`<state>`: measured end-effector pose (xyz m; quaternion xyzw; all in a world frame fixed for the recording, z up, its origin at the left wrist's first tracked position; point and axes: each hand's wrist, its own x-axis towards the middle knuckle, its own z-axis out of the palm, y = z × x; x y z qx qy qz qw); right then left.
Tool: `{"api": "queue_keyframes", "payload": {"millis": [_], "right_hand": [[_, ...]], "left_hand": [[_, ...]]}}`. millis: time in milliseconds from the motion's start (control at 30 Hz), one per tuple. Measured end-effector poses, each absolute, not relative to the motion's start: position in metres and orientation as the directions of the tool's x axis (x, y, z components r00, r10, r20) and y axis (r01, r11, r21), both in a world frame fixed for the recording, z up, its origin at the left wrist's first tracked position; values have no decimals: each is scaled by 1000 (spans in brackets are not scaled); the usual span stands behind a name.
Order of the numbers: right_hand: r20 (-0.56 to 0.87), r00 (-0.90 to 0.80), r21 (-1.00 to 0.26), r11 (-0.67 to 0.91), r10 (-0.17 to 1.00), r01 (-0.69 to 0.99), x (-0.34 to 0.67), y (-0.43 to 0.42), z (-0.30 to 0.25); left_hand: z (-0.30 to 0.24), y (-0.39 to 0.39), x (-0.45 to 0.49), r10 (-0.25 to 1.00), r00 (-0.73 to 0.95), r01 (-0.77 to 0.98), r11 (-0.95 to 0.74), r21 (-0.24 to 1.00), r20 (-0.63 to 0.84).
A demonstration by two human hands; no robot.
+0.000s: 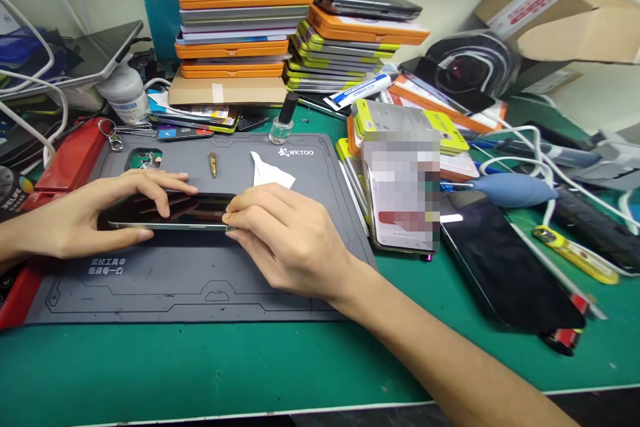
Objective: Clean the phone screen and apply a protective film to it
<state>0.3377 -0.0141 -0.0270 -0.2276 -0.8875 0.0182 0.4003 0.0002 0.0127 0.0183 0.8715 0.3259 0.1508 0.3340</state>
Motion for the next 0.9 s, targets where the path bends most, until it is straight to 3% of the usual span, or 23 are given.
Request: {"api": "queue_keyframes", "payload": {"millis": [200,300,367,467,567,733,900], "right_hand": [[621,-699,-153,929,355,336,342,-12,-25],[561,-751,-189,937,350,295,344,-11,-25],[562,-731,-236,922,386,306,344,-10,-26],[601,-594,-289,838,535,462,344,-8,-30],[552,-523,-366,753,649,547,346,-3,-35],[437,-610,-464,747,661,477,347,-3,-32],[361,-647,-482,729,671,486,345,-10,-28]], "left_hand": [[12,15,4,631,776,517,-640,568,3],[8,16,5,636,772,534,-653,537,6],[6,16,5,657,754,547,-634,546,7],[9,16,2,665,747,541,-600,588,-8],[14,17,-1,642,764,514,-542,664,-68],[14,19,-2,631,769,515,-515,685,-104],[8,17,1,623,779,511,-563,650,-73]]}}
